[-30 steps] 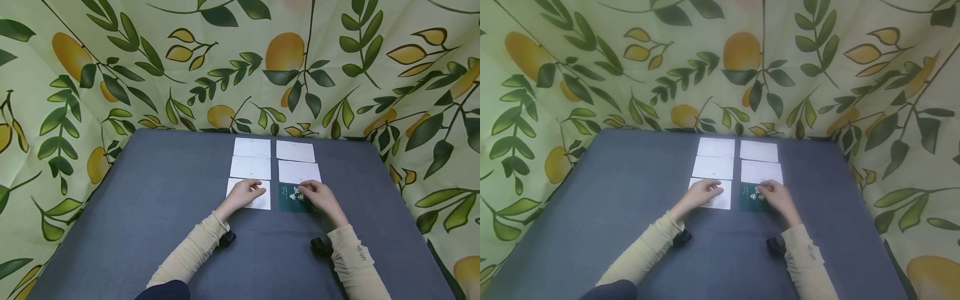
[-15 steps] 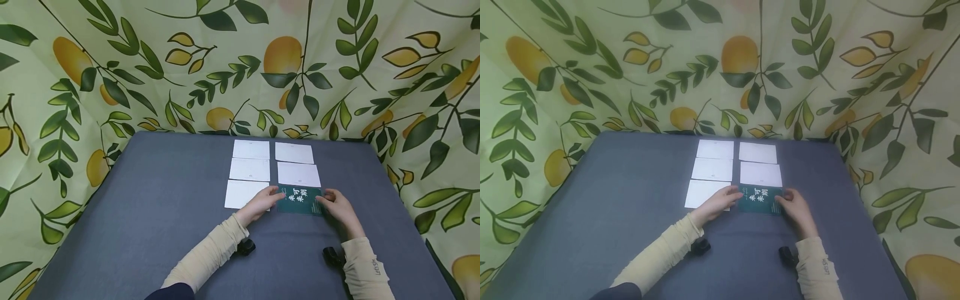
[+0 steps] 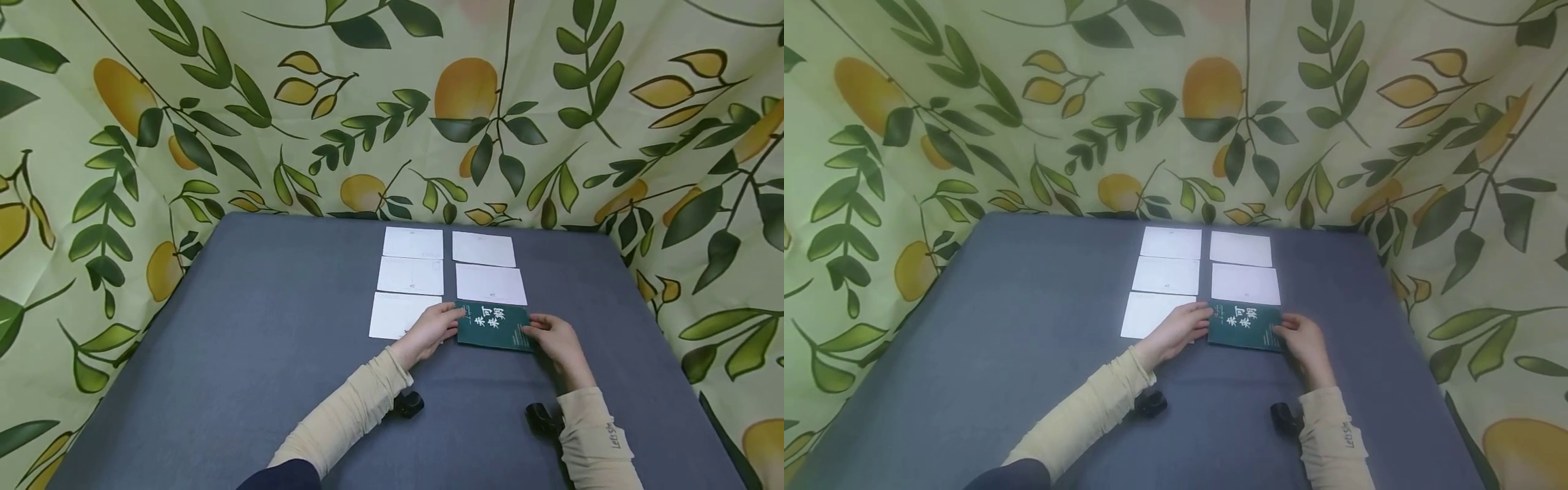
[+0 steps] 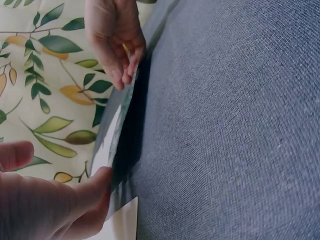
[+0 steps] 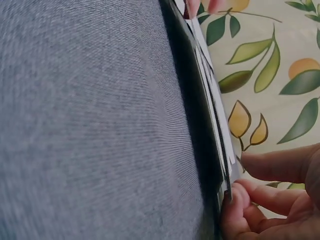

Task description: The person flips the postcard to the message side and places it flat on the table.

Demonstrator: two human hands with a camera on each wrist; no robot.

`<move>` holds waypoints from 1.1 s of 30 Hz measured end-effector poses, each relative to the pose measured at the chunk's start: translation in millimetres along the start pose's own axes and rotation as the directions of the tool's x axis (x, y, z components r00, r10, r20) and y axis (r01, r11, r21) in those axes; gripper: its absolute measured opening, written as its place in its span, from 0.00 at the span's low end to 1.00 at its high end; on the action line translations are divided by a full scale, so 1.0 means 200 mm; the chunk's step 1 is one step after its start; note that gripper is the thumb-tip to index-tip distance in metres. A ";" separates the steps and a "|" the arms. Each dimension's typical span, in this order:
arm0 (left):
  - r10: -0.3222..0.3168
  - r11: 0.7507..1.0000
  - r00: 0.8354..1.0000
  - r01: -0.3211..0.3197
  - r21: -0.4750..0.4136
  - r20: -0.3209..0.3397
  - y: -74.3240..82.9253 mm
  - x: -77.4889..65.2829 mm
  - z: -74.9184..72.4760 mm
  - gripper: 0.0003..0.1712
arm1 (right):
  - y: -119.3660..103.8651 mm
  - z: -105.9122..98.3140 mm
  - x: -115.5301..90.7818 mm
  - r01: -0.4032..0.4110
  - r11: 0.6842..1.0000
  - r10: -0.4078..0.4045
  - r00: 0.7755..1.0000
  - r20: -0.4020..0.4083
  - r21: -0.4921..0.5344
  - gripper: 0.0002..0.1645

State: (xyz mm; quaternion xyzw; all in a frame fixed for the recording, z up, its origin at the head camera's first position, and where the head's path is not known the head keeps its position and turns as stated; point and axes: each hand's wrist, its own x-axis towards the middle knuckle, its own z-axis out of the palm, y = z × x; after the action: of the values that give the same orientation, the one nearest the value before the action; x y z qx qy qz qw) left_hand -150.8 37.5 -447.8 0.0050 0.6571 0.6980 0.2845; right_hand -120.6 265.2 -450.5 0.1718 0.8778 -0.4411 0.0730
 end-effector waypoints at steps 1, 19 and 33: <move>0.001 1.000 1.000 -0.001 -0.018 -0.005 0.00 0.00 0.00 0.33 | 0.00 0.00 0.00 -0.001 1.000 0.001 1.000 -0.010 0.009 0.30; 0.095 0.994 0.987 -0.100 -0.033 -0.126 0.05 0.01 0.04 0.20 | -0.04 -0.05 0.02 0.012 0.928 0.113 0.944 -0.310 0.373 0.17; 0.148 0.988 0.982 -0.152 -0.026 -0.121 0.07 0.04 0.02 0.15 | 0.19 -0.07 0.14 0.210 0.626 0.019 0.959 -0.284 0.751 0.10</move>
State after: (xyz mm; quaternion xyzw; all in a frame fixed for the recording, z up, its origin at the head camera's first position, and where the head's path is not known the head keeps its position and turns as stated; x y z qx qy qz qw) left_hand -161.4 45.1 -437.8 0.0082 0.6583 0.7279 0.1916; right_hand -131.6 304.5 -477.7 0.1962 0.6124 -0.7511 -0.1494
